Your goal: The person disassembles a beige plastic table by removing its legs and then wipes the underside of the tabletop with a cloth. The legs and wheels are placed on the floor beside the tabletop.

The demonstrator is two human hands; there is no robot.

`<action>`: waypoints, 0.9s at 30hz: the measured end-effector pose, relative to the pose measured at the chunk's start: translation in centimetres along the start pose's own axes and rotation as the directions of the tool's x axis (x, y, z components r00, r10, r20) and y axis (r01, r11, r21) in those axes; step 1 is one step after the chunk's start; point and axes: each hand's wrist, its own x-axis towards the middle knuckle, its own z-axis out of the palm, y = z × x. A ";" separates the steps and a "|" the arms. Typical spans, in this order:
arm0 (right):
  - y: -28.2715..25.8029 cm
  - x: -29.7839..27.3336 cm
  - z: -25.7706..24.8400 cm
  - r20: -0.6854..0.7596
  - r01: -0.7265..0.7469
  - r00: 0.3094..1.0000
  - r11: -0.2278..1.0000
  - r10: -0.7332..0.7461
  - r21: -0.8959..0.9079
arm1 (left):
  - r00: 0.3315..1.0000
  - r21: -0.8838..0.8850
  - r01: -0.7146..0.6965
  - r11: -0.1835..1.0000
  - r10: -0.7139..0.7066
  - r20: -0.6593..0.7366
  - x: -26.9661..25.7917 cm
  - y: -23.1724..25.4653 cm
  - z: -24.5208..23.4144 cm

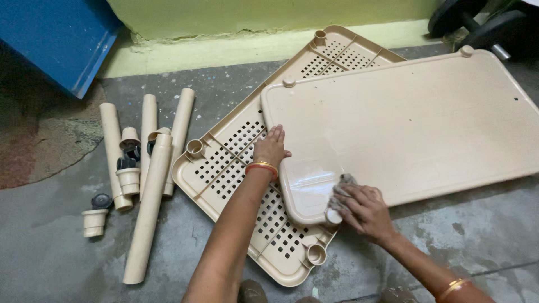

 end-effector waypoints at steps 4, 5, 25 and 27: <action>5.4 -3.9 -3.3 -0.048 -0.115 0.993 0.990 0.112 -0.087 | 0.999 0.018 0.025 1.000 -0.025 -0.030 -0.3 0.4 -0.6; 6.3 -4.7 -3.8 -0.057 -0.204 0.978 0.977 0.200 -0.069 | 0.998 0.036 0.033 0.999 -0.030 -0.061 -0.7 0.7 -0.7; -0.8 11.6 2.3 0.362 -0.018 0.932 0.995 -0.020 0.101 | 0.855 -0.651 0.036 0.758 -0.361 -0.373 -3.7 5.1 0.4; 0.0 13.3 3.3 0.282 0.060 0.957 0.997 -0.068 0.039 | 0.884 -0.587 0.068 0.807 -0.321 -0.339 -3.8 5.1 0.3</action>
